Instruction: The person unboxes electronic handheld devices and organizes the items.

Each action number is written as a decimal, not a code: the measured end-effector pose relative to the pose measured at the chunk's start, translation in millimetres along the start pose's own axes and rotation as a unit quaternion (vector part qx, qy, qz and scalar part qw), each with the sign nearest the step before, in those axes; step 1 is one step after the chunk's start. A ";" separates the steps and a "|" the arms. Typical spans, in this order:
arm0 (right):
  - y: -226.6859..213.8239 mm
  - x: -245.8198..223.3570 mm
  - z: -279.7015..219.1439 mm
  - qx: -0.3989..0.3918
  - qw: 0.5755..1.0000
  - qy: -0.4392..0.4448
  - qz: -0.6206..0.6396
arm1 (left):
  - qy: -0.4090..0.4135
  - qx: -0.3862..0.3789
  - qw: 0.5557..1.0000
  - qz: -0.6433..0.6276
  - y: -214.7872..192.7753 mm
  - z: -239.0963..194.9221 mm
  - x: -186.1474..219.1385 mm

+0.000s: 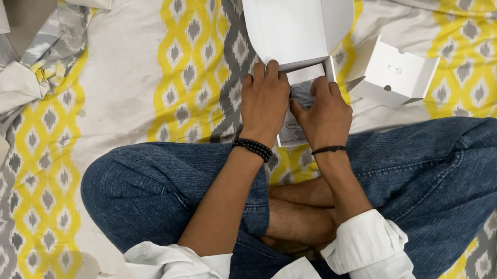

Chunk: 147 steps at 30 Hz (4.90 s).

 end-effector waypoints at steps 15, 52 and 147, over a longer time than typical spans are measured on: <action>-7.1 13.8 -2.0 -0.105 0.992 -0.034 0.066 | 0.007 -0.015 0.999 -0.042 6.8 0.8 0.2; -18.5 14.5 3.0 0.048 0.962 -0.261 -0.067 | 0.035 0.028 0.997 0.067 -5.0 -15.4 15.1; -39.8 50.5 -32.0 -0.050 0.980 -0.111 0.157 | -0.141 0.037 0.902 -0.407 -13.6 -92.5 18.9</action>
Point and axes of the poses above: each hand's wrist, its own z-axis towards the middle knuckle, its own y-axis out of the palm, x = y × z, the point moved 4 cm from there along z, towards the middle knuckle, and after that the axes turned 5 degrees about -x, right-handed, at the moved point
